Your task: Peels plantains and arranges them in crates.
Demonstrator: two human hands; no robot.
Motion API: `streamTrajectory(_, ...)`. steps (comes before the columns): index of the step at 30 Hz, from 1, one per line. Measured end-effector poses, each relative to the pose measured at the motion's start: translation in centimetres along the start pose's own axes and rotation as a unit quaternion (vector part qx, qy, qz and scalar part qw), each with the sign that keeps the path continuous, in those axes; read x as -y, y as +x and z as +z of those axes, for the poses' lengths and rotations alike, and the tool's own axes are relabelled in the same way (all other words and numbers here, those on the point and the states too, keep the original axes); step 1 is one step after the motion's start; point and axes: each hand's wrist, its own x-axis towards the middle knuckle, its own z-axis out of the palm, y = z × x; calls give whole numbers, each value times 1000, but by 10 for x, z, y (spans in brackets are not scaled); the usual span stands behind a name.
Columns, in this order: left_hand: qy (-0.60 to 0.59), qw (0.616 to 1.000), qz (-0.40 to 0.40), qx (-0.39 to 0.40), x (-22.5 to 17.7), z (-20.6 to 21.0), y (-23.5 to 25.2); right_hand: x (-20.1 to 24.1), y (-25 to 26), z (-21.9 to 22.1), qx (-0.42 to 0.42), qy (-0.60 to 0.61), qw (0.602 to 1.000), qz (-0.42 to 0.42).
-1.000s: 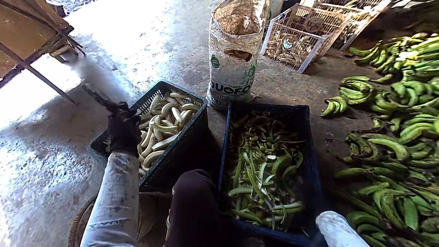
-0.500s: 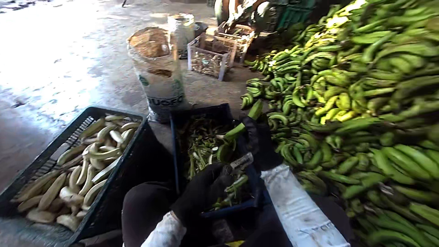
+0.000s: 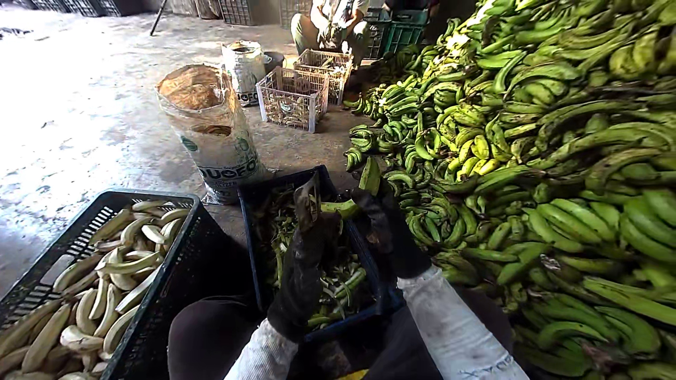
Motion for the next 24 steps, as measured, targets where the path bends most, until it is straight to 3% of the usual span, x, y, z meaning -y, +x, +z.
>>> streamTrajectory(2, 42, 994, -98, -31, 10, 1, 0, 6, 4, 0, 16, 66, 998, 8)
streamTrajectory(4, 138, 942, -307, -2, 40, -18, -9, 14, 9, 2, 65, 148, 987, 2)
streamTrajectory(6, 159, 904, -397, 7, 58, -28, -16, 23, 22, -1, 118, 207, 971, 17)
streamTrajectory(8, 165, 922, -351, 13, 50, -31, -18, 23, 32, -7, 117, 189, 974, 54)
streamTrajectory(12, 253, 953, -154, 66, 6, -35, 10, 12, 37, -8, 86, 166, 975, 123)
streamTrajectory(15, 414, 896, -80, 139, -9, -45, 25, -4, 39, -10, 124, 170, 966, 148)
streamTrajectory(18, 499, 850, -70, 152, -7, -49, 32, -18, 35, -5, 142, 164, 967, 132)
streamTrajectory(22, 573, 813, -50, 87, 7, -55, 42, -32, 25, 13, 124, 144, 977, 92)
streamTrajectory(24, 606, 790, -91, 30, 7, -60, 53, -37, 18, 21, 109, 130, 981, 89)
